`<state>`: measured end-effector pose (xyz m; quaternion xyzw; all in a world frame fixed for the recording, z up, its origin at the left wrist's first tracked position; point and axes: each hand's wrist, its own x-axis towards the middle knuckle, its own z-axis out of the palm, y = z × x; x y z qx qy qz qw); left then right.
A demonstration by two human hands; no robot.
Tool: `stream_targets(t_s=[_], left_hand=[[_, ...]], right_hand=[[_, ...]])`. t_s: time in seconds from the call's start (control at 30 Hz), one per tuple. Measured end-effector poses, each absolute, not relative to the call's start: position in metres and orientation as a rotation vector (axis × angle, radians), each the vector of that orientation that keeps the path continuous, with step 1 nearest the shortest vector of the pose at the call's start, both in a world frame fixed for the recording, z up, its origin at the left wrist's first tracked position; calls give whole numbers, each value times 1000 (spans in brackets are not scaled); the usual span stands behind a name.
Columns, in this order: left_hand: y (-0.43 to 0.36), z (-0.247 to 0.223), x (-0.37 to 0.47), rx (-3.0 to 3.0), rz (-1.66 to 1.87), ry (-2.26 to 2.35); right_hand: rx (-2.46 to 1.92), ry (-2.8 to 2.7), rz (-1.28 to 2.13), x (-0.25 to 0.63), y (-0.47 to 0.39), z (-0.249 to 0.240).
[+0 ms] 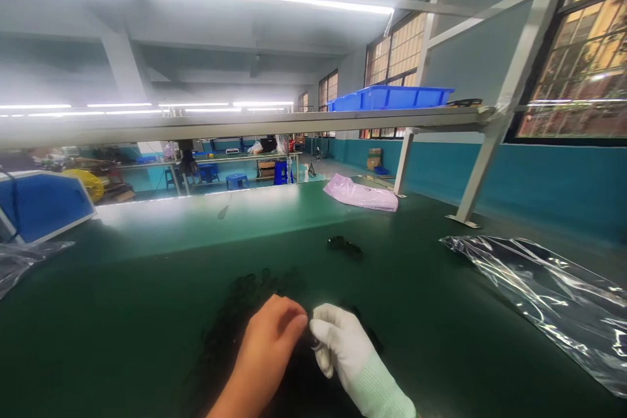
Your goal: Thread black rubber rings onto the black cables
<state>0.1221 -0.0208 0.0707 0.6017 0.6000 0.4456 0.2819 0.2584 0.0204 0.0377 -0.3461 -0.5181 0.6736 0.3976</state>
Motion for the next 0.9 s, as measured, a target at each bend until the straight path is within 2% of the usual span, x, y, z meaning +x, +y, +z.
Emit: stream_targets(t_s=[0.07,0.2,0.4,0.67,0.9], left_hand=[[-19,72,117,1563,1155,1555],[-6,71,90,1368,1300,1540],[-14,68,68,1536,1147,2095],[-32,71,103,1483,1113,1534],[-24,66,105,1316,1280,1563]], right_hand=[[-888,-1342,1717,260,20,40],[-937,-1421,1714,262,19,44],[-1090,-1537,1693,257,17,43],[-943,-1520,1717,257,18,40],[-838,-1292,1836,256,16,41]])
